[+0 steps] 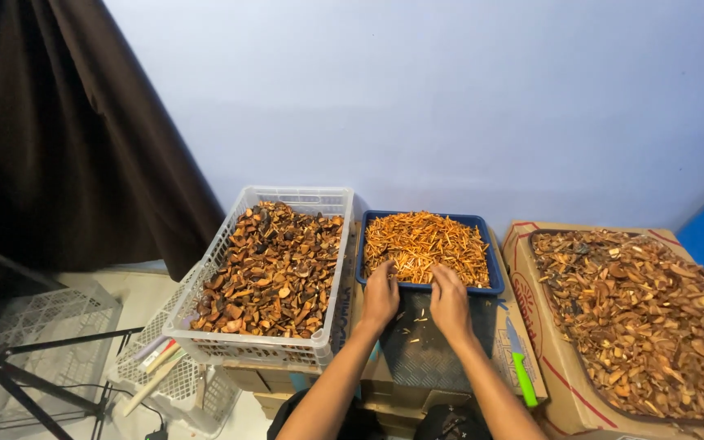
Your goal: Cutting dried bark into thin strips using a small knife on a cutting board.
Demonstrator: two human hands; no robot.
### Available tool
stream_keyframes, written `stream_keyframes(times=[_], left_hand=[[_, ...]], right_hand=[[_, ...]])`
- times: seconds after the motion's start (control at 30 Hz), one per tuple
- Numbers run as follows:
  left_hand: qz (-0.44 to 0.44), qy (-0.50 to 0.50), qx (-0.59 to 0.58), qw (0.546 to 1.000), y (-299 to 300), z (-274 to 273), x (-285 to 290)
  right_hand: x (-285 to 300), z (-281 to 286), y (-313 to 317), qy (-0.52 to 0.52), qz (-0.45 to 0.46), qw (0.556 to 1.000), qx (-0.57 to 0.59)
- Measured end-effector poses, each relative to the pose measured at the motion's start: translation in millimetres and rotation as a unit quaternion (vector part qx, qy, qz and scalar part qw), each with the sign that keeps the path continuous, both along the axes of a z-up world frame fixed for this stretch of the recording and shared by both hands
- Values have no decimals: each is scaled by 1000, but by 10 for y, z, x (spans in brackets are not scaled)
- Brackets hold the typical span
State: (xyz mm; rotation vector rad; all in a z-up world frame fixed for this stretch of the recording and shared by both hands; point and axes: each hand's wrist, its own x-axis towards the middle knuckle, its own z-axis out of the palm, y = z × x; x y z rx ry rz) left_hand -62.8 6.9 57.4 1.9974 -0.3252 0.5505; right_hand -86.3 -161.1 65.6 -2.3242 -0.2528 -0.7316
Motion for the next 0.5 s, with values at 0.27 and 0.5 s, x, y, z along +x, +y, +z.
stream_keyframes(times=[0.27,0.5], left_hand=[[-42,34,163,985,99,-758,-274],[-36,1,145,989,12,-836,-343]], right_hand=[[-115,-862,-68,169,20,980,-105],[-476,-738,142,204,81,972,-84]])
